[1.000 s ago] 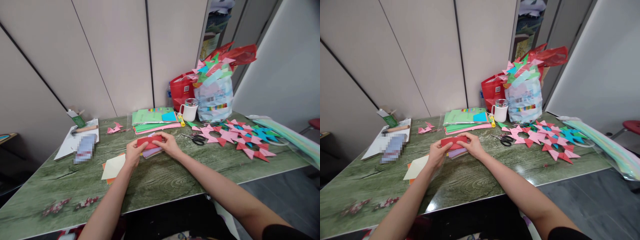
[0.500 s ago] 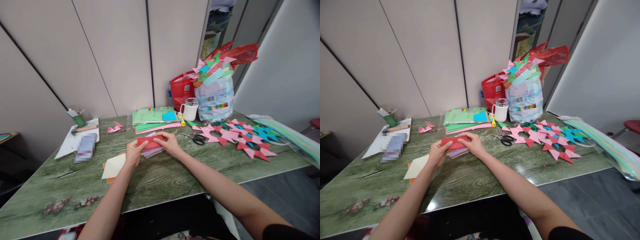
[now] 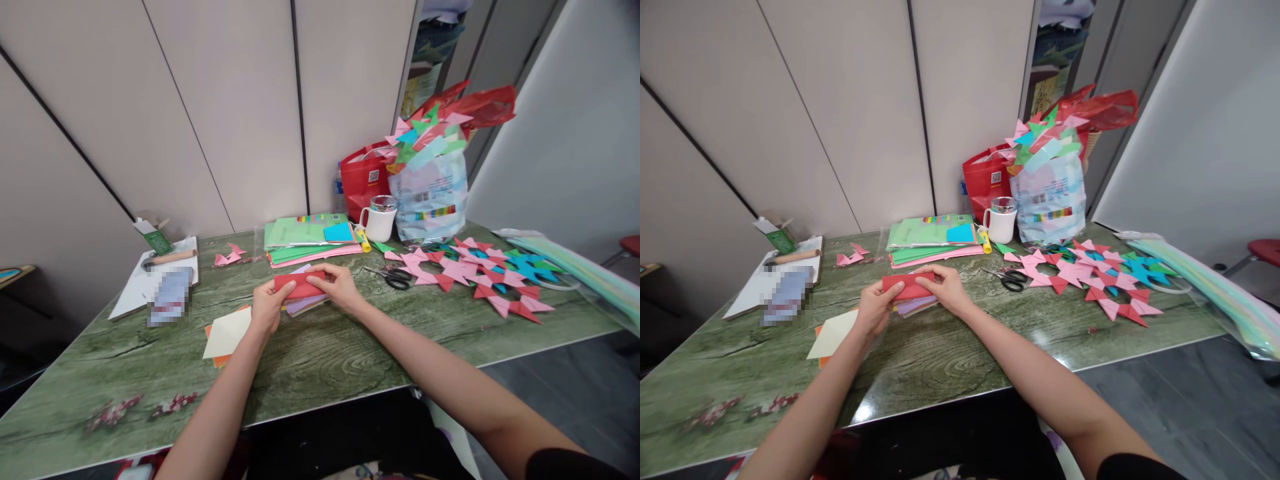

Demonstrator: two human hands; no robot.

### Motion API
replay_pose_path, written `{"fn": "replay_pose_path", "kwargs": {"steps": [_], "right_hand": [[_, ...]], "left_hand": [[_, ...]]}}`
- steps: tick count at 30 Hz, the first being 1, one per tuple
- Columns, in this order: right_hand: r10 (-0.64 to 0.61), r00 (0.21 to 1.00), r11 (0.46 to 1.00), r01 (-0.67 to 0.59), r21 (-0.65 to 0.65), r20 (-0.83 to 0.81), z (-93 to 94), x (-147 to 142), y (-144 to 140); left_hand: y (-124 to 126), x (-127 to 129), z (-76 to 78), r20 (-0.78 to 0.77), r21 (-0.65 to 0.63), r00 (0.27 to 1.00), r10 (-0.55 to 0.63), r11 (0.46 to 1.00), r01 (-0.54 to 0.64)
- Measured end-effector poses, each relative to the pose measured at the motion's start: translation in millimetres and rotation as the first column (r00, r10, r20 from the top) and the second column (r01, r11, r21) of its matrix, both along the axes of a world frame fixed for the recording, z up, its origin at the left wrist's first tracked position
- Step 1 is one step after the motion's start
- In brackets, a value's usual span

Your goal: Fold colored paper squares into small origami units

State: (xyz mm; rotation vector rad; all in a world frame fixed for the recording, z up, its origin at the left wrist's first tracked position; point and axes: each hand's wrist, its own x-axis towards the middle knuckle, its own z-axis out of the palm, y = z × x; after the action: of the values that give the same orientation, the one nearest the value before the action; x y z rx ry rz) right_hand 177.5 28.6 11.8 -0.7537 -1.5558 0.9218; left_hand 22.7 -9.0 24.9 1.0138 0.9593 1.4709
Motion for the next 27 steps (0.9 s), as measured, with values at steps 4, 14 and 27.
{"fn": "replay_pose_path", "kwargs": {"steps": [4, 14, 27], "right_hand": [[-0.001, 1.0, 1.0, 0.001, 0.004, -0.008, -0.1, 0.1, -0.1], [0.006, 1.0, 1.0, -0.006, 0.001, -0.023, -2.3, 0.0, 0.7], [-0.05, 0.999, 0.999, 0.05, 0.012, 0.017, 1.4, 0.1, -1.6]], "left_hand": [[0.3, -0.1, -0.3, 0.0, 0.006, 1.0, -0.004, 1.0, 0.004], [0.0, 0.3, -0.2, -0.008, 0.012, 1.0, -0.004, 1.0, 0.004], [-0.1, 1.8, 0.1, -0.019, 0.034, 0.999, 0.026, 0.999, -0.025]]}}
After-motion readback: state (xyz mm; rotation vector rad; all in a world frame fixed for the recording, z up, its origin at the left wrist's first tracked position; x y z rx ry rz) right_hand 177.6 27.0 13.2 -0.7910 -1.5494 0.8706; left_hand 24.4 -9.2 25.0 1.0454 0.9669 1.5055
